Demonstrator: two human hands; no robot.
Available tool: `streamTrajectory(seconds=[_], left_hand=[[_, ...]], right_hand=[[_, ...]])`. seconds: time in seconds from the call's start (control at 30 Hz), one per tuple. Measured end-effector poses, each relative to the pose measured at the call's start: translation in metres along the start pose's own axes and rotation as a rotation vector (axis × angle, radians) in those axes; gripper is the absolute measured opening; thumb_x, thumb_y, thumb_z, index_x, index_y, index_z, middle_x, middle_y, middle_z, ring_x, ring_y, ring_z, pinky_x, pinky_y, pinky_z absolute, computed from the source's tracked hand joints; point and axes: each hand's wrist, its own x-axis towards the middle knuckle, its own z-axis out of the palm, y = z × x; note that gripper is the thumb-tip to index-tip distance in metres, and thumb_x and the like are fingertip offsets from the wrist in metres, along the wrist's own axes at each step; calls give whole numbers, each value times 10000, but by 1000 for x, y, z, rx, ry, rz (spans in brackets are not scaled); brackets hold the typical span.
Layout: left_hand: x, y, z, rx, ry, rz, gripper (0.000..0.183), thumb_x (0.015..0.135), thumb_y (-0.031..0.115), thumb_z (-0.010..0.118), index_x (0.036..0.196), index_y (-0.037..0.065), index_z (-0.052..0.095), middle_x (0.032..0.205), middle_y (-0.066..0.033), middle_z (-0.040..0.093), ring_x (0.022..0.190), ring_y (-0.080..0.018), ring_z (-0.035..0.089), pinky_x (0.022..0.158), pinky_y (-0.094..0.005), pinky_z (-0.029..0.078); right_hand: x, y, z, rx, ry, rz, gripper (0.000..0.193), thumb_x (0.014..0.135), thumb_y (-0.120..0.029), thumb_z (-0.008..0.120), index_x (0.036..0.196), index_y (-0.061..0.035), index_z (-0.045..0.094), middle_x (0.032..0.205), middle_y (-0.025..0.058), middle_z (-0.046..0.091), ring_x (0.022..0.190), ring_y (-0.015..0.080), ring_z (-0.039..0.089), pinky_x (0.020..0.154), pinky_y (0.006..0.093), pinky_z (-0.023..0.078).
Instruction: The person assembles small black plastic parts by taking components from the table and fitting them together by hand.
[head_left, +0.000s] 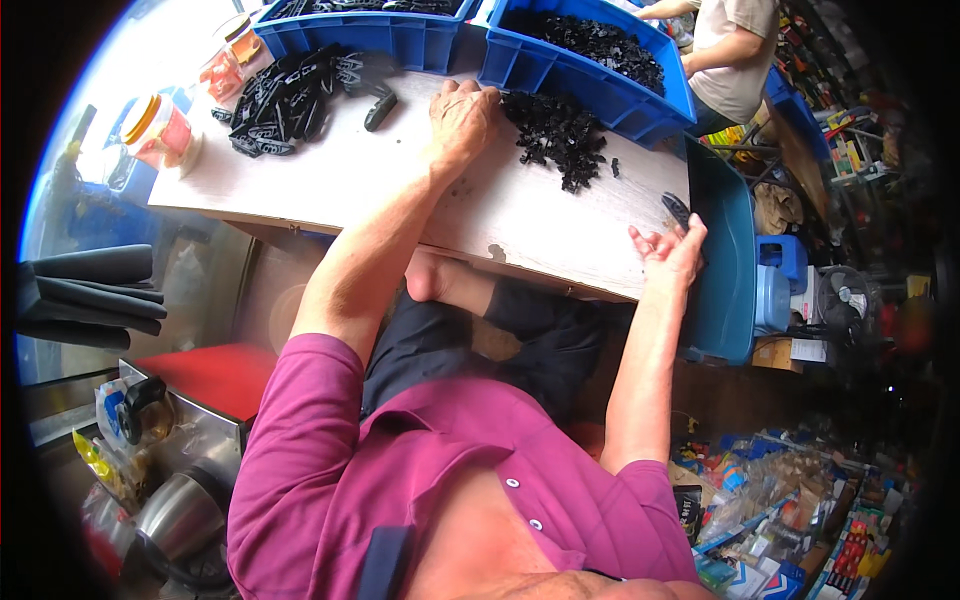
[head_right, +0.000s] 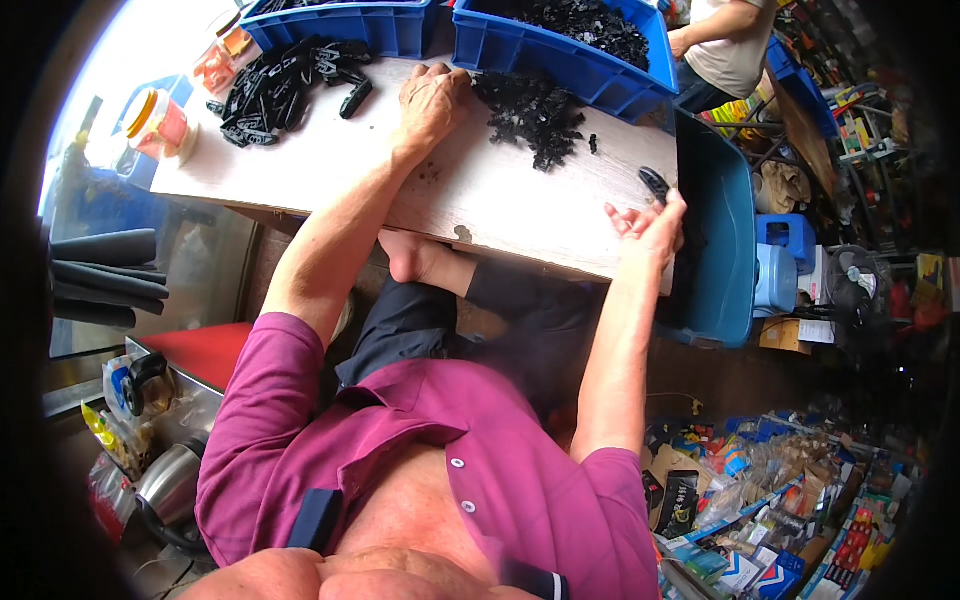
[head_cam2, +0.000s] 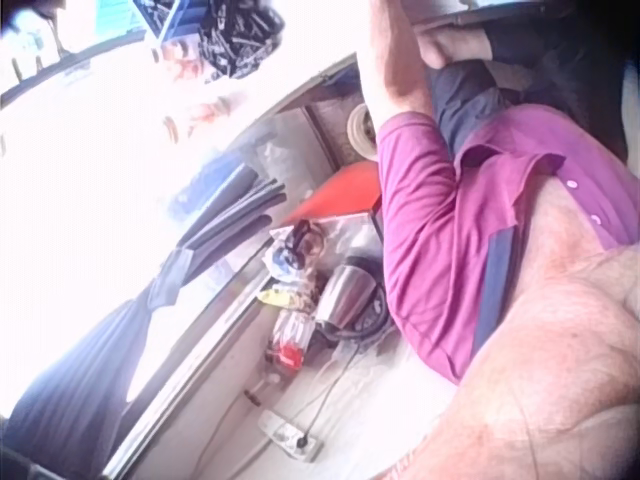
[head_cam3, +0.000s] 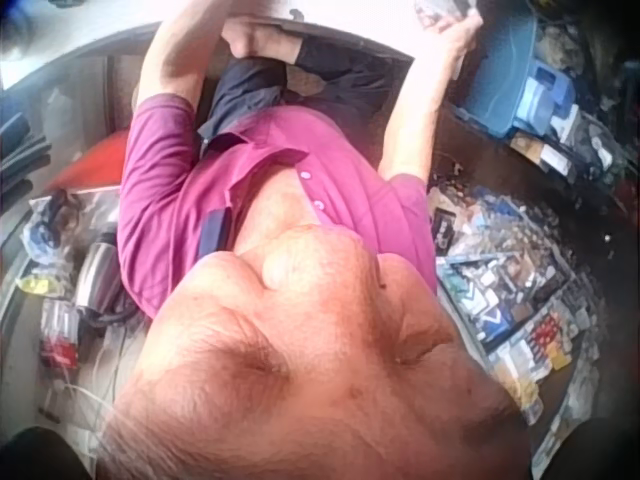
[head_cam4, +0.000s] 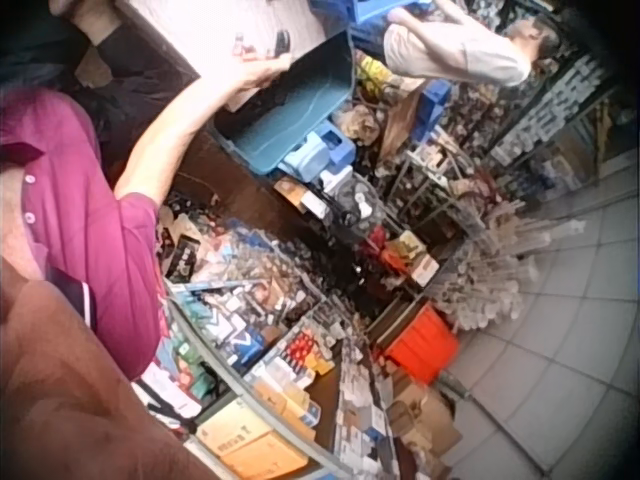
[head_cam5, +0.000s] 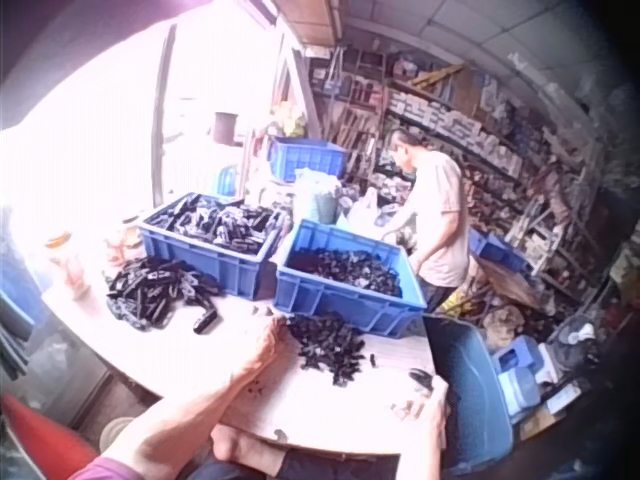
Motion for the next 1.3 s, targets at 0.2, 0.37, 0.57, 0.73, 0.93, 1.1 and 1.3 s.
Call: streamTrajectory(seconds=[0.2, 0.37, 0.57, 0.73, 0.93, 1.1, 1.3], left_hand=[[-4, -1, 8, -30, -33, 41, 240, 715, 130, 702, 949, 112, 652, 866, -117, 648, 870, -312, 599, 782, -427, 476], [-23, 1, 4, -535, 217, -176, 30, 816, 55, 607, 835, 69, 624, 620, -101, 606, 550, -186, 585, 541, -297, 489], [-60, 53, -27, -1584, -473, -672, 123, 876, 155, 646, 860, 33, 645, 709, -40, 617, 597, -99, 563, 554, -231, 471], [-77, 71, -42, -1688, -573, -715, 120, 902, 133, 631, 903, 14, 618, 771, -42, 612, 648, -88, 575, 576, -212, 493], [-86, 81, -38, -1773, -473, -814, 112, 899, 105, 631, 955, 12, 599, 792, -48, 620, 648, -106, 585, 615, -236, 524], [-88, 76, -29, -1777, -369, -837, 105, 898, 124, 628, 924, 25, 607, 847, -89, 666, 698, -154, 641, 667, -263, 557], [-87, 74, -37, -1763, -384, -798, 108, 887, 123, 638, 915, 21, 621, 837, -90, 671, 696, -141, 644, 669, -257, 563]], right_hand=[[13, 3, -14, -35, 10, -13, 326, 811, -323, 659, 903, -43, 520, 439, 60, 339, 418, 214, 478, 562, 519, 589], [-23, 39, 12, -113, -426, 43, 208, 848, -224, 689, 916, -59, 581, 454, 42, 443, 406, 178, 523, 510, 458, 591], [-49, 60, 38, -243, -810, 39, 253, 865, -196, 693, 1037, -25, 623, 473, 21, 495, 389, 158, 509, 459, 368, 535], [-54, 71, 44, -279, -881, -37, 236, 837, -184, 733, 979, -15, 649, 493, -1, 501, 352, 86, 417, 387, 270, 458], [-57, 71, 43, -386, -847, -117, 233, 872, -208, 699, 1009, -27, 648, 491, -10, 484, 373, 88, 414, 399, 241, 411], [-62, 71, 46, -282, -908, -66, 227, 859, -177, 707, 1009, -15, 653, 517, -14, 518, 386, 67, 421, 429, 243, 443], [-63, 72, 48, -274, -890, -58, 240, 835, -158, 728, 1010, -16, 648, 522, -11, 522, 393, 64, 424, 430, 244, 447]])
